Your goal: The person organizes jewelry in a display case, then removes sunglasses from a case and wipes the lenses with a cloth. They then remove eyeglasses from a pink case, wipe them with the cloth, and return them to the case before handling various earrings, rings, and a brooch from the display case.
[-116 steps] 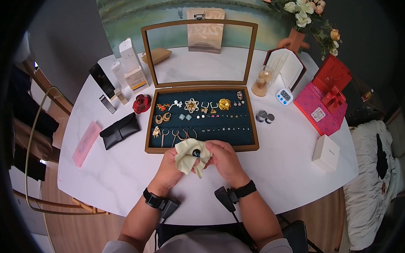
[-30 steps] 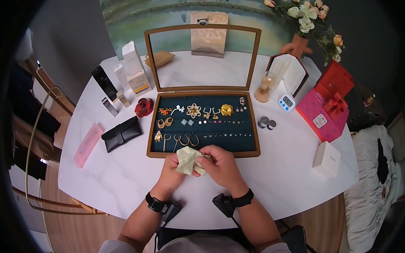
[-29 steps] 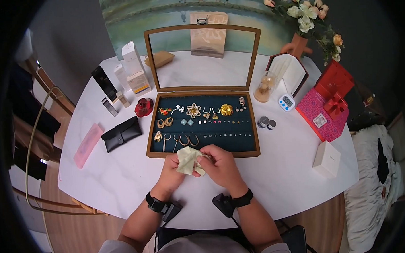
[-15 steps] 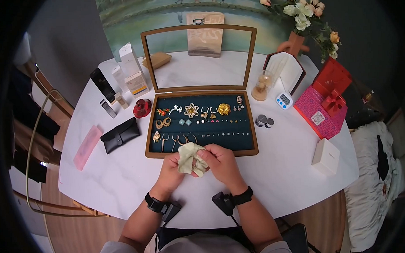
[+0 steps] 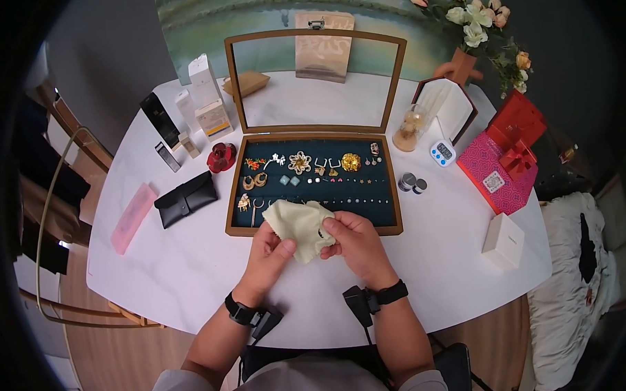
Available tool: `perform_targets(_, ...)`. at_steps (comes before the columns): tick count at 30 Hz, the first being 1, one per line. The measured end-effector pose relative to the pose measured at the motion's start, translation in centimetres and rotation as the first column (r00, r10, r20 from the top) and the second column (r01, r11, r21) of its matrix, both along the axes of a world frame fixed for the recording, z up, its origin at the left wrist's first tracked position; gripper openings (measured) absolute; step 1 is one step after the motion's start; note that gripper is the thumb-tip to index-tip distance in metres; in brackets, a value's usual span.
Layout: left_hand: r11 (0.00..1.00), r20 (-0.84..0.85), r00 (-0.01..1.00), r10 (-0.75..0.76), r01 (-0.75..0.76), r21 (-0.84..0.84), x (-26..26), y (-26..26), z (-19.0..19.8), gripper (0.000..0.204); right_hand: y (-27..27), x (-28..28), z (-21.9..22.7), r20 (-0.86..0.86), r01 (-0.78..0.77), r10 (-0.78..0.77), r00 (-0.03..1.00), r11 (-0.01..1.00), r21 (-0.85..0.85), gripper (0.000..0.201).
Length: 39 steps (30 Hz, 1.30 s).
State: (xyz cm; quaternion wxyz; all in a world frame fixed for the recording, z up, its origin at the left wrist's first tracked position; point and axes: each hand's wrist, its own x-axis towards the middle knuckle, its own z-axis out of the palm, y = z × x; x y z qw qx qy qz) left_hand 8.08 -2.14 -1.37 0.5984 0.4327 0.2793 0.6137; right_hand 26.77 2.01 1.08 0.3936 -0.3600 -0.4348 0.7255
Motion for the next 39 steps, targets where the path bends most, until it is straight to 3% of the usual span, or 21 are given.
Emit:
perform_targets(3, 1.0, -0.028, 1.0, 0.009, -0.009, -0.01, -0.4, 0.1, -0.2, 0.045, 0.1, 0.2, -0.1, -0.025, 0.025, -0.025, 0.999, 1.0, 0.0, 0.024)
perform_targets(6, 0.995, -0.082, 0.994, -0.07, 0.064, -0.075, -0.9, 0.2, -0.4, 0.042, 0.2, 0.8, 0.7, -0.048, 0.143, -0.143, 0.988, 0.99, -0.008, 0.022)
perform_targets(7, 0.989, -0.086, 0.99, -0.111, 0.101, -0.105, -0.9, 0.1, -0.5, 0.041, 0.5, 1.7, 1.2, -0.109, 0.251, -0.243, 0.964, 0.966, 0.059, 0.021)
perform_targets(9, 0.989, -0.095, 0.989, -0.109, 0.099, -0.11, -0.9, 0.1, -0.6, 0.039, 1.1, 4.0, 1.3, -0.253, 0.456, -0.414, 0.875, 0.879, 0.14, 0.019)
perform_targets(11, 0.99, -0.101, 0.99, -0.102, 0.091, -0.11, -0.9, 0.1, -0.7, 0.036, 1.3, 5.8, 2.1, -0.28, 0.65, -0.591, 0.757, 0.724, 0.23, 0.018)
perform_targets(12, 0.988, -0.088, 0.99, -0.112, 0.101, -0.12, -0.9, 0.2, -0.7, 0.035, 1.5, 6.5, 2.2, -0.276, 0.649, -0.59, 0.759, 0.725, 0.232, 0.018)
perform_targets(14, 0.985, -0.07, 0.989, -0.129, 0.119, -0.128, -0.8, 0.2, -0.7, 0.034, 1.6, 7.8, 2.3, -0.056, 0.701, -0.732, 0.679, 0.623, 0.348, 0.017)
perform_targets(15, 0.984, -0.068, 0.99, -0.127, 0.118, -0.132, -0.8, 0.1, -0.8, 0.033, 1.8, 8.3, 1.8, -0.052, 0.703, -0.737, 0.674, 0.618, 0.353, 0.017)
perform_targets(17, 0.983, -0.061, 0.989, -0.132, 0.123, -0.134, -0.7, 0.0, -0.8, 0.032, 2.7, 9.3, -0.2, 0.112, 0.627, -0.761, 0.638, 0.599, 0.498, 0.016)
perform_targets(19, 0.984, -0.077, 0.989, -0.13, 0.119, -0.132, -0.7, 0.0, -0.6, 0.031, 3.1, 9.0, -1.4, 0.098, 0.618, -0.762, 0.64, 0.587, 0.523, 0.015)
perform_targets(21, 0.987, -0.1, 0.988, -0.119, 0.107, -0.123, -0.8, 0.1, -0.6, 0.03, 3.1, 8.5, -2.1, 0.289, 0.489, -0.749, 0.597, 0.625, 0.609, 0.015)
perform_targets(26, 0.99, -0.146, 0.985, -0.091, 0.074, -0.118, -1.0, 0.3, -0.7, 0.029, 3.0, 8.2, -3.1, 0.444, 0.24, -0.76, 0.475, 0.597, 0.765, 0.013)
perform_targets(30, 0.988, -0.115, 0.988, -0.108, 0.093, -0.125, -0.9, 0.3, -0.8, 0.029, 2.4, 7.7, -2.1, 0.377, 0.408, -0.756, 0.535, 0.622, 0.669, 0.013)
perform_targets(32, 0.988, -0.112, 0.988, -0.109, 0.095, -0.125, -0.9, 0.3, -0.9, 0.029, 2.4, 7.8, -2.0, 0.229, 0.596, -0.791, 0.567, 0.587, 0.548, 0.015)
perform_targets(39, 0.988, -0.126, 0.988, -0.085, 0.068, -0.137, -0.9, 0.2, -0.7, 0.028, 2.4, 8.9, -2.0, 0.116, 0.651, -0.844, 0.523, 0.484, 0.585, 0.017)
